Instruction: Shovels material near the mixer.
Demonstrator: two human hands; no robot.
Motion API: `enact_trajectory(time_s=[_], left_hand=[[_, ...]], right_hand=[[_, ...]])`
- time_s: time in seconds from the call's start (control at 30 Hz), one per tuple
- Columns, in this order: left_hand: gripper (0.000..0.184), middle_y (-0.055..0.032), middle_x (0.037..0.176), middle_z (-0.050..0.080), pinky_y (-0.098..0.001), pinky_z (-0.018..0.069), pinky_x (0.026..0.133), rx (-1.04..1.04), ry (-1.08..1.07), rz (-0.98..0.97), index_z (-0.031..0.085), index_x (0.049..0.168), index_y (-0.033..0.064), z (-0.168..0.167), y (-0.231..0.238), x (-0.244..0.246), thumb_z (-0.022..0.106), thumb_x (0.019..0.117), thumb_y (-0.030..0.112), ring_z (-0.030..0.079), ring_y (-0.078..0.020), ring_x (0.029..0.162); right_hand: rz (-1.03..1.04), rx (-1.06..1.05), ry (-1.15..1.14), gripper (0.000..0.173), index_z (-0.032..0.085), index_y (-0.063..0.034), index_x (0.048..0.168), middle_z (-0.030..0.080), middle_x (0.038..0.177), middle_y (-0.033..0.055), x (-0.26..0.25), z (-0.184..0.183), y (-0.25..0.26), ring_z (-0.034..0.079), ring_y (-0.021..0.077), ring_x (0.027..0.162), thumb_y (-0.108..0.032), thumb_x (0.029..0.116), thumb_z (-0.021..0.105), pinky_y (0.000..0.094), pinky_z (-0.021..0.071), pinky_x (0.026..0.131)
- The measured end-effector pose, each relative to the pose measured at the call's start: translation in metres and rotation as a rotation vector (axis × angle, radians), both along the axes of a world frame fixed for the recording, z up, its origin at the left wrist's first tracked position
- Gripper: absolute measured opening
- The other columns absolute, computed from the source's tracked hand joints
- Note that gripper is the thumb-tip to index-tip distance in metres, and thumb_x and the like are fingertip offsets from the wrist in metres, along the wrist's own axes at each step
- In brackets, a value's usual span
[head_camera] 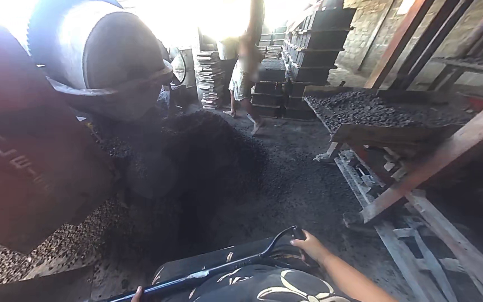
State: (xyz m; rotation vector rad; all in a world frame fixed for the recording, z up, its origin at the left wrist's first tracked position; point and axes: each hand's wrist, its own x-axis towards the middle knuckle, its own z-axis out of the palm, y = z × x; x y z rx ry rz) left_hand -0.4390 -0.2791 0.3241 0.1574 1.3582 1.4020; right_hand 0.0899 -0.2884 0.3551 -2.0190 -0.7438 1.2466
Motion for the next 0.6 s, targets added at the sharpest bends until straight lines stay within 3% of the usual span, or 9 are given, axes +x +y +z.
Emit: enact_trajectory(time_s=[0.1,0.4,0.5,0.6], left_hand=[[0.02,-0.0002,0.076,0.064,-0.031,0.0614,0.067,-0.001,-0.004,0.023,0.051,0.107,0.0125,0.002,0.002,0.002,0.043,0.1108,0.03,0.067,-0.0108,0.066],[0.021,-0.0028,0.075,0.062,-0.0348,0.0614,0.07,-0.015,-0.045,0.046,0.051,0.108,0.0101,0.0,0.006,0.003,0.045,0.1101,0.03,0.066,-0.0143,0.067],[0.021,-0.0017,0.072,0.061,-0.0338,0.061,0.068,-0.008,-0.064,0.053,0.052,0.103,0.0105,0.0,0.005,0.004,0.045,0.1101,0.03,0.064,-0.0135,0.063],[0.023,-0.0034,0.075,0.062,-0.0351,0.0613,0.07,-0.011,-0.075,0.052,0.052,0.107,0.0088,-0.002,0.005,0.003,0.045,0.1104,0.03,0.066,-0.015,0.067]], right_hand=[[-0.005,-0.005,-0.001,0.054,0.045,-0.0037,0.145,0.059,0.084,0.0151,0.001,-0.001,0.002,0.056,0.0189,0.054,-0.015,0.0988,0.07,0.0356,0.0523,0.053],[-0.011,-0.003,0.003,0.052,0.045,-0.0017,0.143,0.057,0.076,0.0123,0.005,-0.007,0.005,0.055,0.0174,0.05,-0.013,0.0981,0.07,0.0331,0.0522,0.05],[-0.004,-0.007,-0.004,0.052,0.045,-0.0016,0.143,0.058,0.079,0.0121,0.007,-0.011,0.005,0.056,0.0172,0.053,-0.013,0.0985,0.069,0.0333,0.0523,0.052],[-0.017,0.005,-0.005,0.051,0.046,-0.0005,0.142,0.057,0.079,0.012,0.006,-0.012,0.004,0.055,0.0163,0.054,-0.013,0.0986,0.069,0.0328,0.0516,0.053]])
